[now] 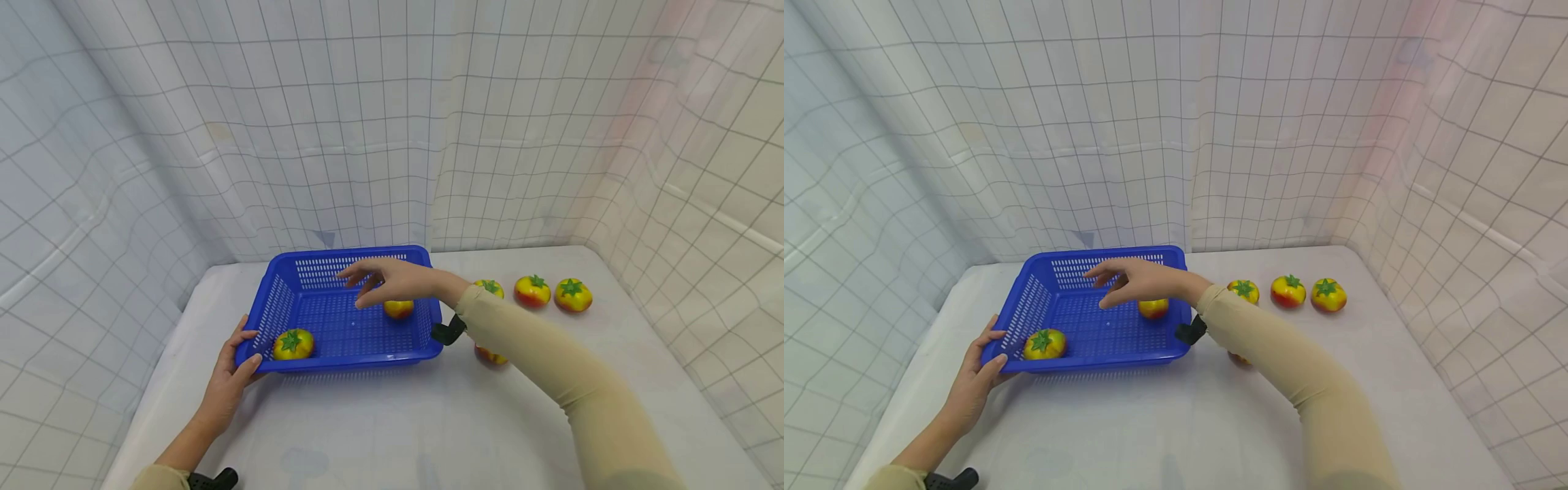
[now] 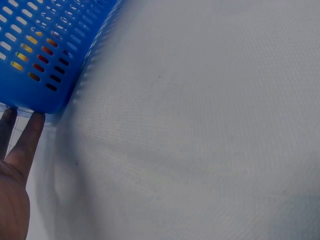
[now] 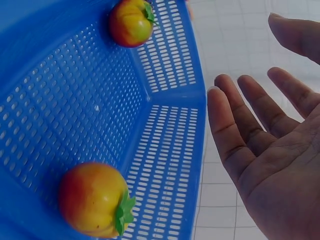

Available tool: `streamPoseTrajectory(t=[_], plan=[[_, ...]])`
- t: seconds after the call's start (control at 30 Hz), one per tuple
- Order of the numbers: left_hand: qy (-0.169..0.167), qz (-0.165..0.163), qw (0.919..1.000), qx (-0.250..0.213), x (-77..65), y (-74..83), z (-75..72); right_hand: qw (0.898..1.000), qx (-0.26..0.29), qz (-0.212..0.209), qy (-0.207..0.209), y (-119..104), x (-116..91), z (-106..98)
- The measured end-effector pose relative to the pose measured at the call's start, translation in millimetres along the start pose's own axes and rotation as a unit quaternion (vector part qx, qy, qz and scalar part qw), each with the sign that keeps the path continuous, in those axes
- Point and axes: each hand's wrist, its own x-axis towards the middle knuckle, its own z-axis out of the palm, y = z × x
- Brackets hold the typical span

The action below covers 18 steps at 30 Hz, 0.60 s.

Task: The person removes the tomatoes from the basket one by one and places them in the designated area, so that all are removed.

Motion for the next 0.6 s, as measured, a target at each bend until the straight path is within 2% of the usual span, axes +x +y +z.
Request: streamPoseTrajectory(t=[0.3, 0.6], plan=[[0.002, -0.003, 1.0000, -0.002, 0.1, 1.4, 0.1, 1.000, -0.005, -0.007, -0.021, -1, 20, 9], [0.002, -0.007, 1.0000, -0.004, 0.3, 0.7, 0.2, 0.999, 0.017, -0.015, -0.043, 7, 37, 19]])
